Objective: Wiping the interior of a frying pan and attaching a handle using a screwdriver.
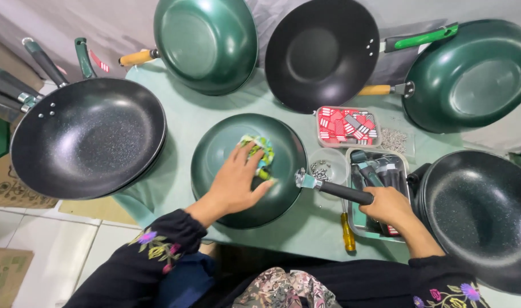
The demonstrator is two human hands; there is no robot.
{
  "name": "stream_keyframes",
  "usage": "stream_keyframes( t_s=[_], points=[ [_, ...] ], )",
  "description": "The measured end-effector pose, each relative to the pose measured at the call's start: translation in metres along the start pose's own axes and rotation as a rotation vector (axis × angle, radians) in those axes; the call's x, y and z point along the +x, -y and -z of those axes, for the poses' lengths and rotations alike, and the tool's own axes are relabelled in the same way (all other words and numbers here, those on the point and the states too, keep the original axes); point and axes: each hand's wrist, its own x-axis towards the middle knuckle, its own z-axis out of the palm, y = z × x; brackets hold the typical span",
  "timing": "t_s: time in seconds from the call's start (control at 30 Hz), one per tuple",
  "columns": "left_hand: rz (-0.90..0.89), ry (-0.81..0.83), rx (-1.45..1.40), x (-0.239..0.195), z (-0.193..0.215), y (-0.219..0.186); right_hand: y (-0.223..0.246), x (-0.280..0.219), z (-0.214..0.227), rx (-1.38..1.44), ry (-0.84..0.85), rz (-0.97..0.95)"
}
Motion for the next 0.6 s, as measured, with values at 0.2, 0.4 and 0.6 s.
stream_keyframes(
  t_s=[0.2,0.4,0.6],
  points=[
    [-0.031,-0.263,0.039,0.037,-0.055,0.025,0.009,-0.015,0.005,-0.022,-0.004,0.026],
    [0.194,-0.163,0.055,0.062,-0.074,0.067,0.013,-0.013,0.001,0.002,-0.008,0.009],
    [0.403,-0.168,0.197,0.047,-0.087,0.133,0.015,-0.013,0.003,0.055,-0.01,0.01]
  ],
)
